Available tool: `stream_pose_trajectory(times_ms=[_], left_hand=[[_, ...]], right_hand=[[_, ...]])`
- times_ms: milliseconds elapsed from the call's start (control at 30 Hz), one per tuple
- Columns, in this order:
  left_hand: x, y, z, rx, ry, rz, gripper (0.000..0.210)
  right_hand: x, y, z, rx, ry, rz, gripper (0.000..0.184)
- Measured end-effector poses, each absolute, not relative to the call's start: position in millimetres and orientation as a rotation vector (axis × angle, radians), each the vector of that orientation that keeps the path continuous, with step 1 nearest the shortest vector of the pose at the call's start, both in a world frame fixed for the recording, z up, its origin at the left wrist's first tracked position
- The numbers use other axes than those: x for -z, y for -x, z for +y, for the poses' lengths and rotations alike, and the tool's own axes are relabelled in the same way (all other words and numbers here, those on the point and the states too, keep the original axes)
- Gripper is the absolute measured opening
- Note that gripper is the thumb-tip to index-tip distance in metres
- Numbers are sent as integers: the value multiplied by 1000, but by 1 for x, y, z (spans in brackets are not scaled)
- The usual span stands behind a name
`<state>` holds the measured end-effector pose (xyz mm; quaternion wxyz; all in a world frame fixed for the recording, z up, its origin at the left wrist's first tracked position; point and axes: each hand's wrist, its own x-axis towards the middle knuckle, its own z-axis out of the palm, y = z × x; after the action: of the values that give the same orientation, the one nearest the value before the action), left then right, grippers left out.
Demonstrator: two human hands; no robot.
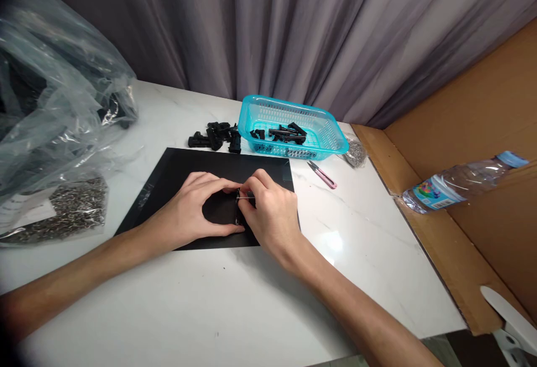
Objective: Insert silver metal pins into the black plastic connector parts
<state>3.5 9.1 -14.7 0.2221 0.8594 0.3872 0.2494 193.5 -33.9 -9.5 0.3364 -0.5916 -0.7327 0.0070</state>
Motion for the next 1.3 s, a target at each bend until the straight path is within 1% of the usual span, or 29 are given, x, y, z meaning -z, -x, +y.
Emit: stream_pose_trajectory(times_ms=[233, 400, 667, 933, 1067, 1133, 1233, 1300], left_hand=[[15, -5, 10, -712, -2350, 1074, 60], [17, -2, 11, -707, -2352, 1071, 61], [13, -4, 13, -692, -2374, 1032, 58], [10, -5, 13, -656, -2383, 1042, 57], [8, -4, 9, -670, -2382, 1072, 59], [8, -4, 8, -658, -2383, 1092, 61], [8, -3, 7, -648, -2392, 1103, 65], [8, -3, 8, -652, -2404, 1102, 65]], right_hand=[[12, -192, -34, 26, 1541, -1936, 13], [25, -192, -39, 229, 1427, -1937, 23], [28, -196, -40, 294, 1320, -2003, 27], [23, -200, -38, 27, 1380, -2052, 26], [8, -209, -39, -215, 1327, -2029, 21], [1, -217, -38, -309, 1271, -1983, 25], [-3, -227, -33, -346, 1209, -1895, 33], [-1, -231, -28, -410, 1221, -1861, 30]])
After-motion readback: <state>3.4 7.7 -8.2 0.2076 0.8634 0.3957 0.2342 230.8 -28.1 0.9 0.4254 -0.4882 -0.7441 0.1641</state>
